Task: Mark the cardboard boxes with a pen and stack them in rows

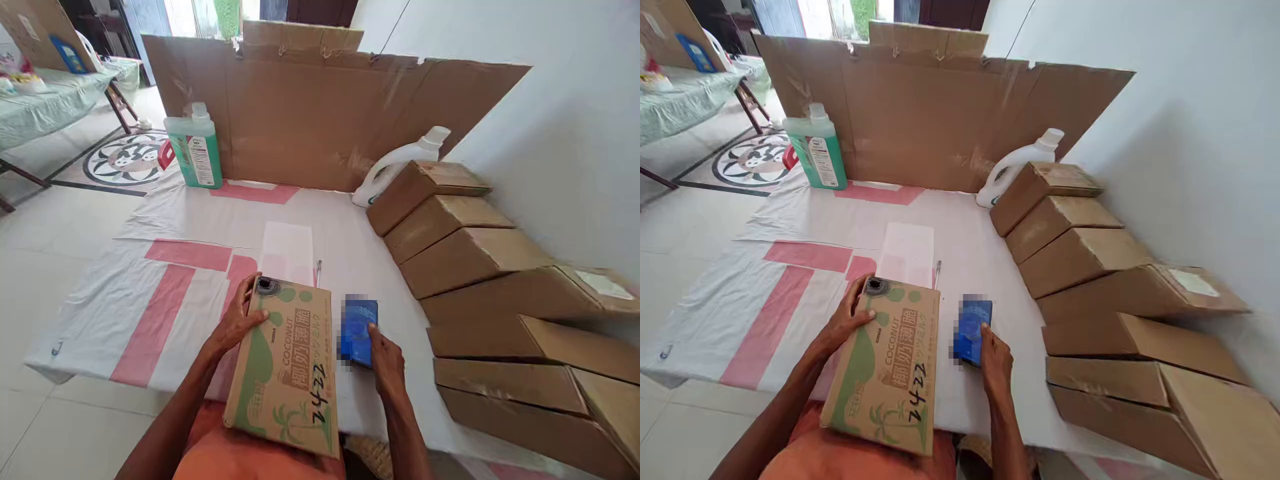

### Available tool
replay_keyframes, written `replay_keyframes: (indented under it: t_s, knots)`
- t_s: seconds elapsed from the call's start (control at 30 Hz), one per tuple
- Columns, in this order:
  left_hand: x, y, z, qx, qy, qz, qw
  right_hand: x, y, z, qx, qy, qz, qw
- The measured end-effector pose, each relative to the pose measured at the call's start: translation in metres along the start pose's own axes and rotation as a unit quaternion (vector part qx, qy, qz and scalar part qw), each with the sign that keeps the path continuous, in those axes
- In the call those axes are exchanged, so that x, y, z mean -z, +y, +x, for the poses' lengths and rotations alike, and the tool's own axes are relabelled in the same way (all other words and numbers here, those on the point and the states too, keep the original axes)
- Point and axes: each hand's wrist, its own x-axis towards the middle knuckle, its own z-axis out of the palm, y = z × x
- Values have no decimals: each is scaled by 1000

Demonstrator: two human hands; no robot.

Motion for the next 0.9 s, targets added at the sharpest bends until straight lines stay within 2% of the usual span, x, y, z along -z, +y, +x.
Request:
replay_keyframes:
  t_s: [0.13,0.23,0.33,0.4,0.43,0.5,0.57,0.67,0.73,0.83,0.9]
  knots:
    - [0,-5,-4,-11,35,0,999,3,5,3,22,-3,-14,1000]
    - [3,-13,-9,-20,89,7,996,2,10,4,30,6,-33,999]
    - [9,-25,-25,-17,140,23,990,0,16,-7,43,39,-54,997]
    - [11,-34,-43,-8,158,31,987,-5,20,-27,126,39,-60,989]
    - [10,-39,-53,-2,161,30,987,-8,22,-39,190,15,-58,980]
    - [6,-46,-73,20,143,14,989,-16,24,-64,317,-59,-39,946]
    - [0,-45,-88,43,110,-21,993,-20,19,-82,382,-131,-14,915]
    - [1,-25,-99,88,68,-101,989,-12,-5,-90,392,-194,26,899]
    - [14,1,-103,147,50,-133,979,1,-29,-87,387,-225,59,892]
    - [43,43,-110,228,37,-98,968,15,-63,-81,370,-246,127,887]
    - [55,61,-112,223,50,-33,973,11,-77,-79,338,-254,196,885]
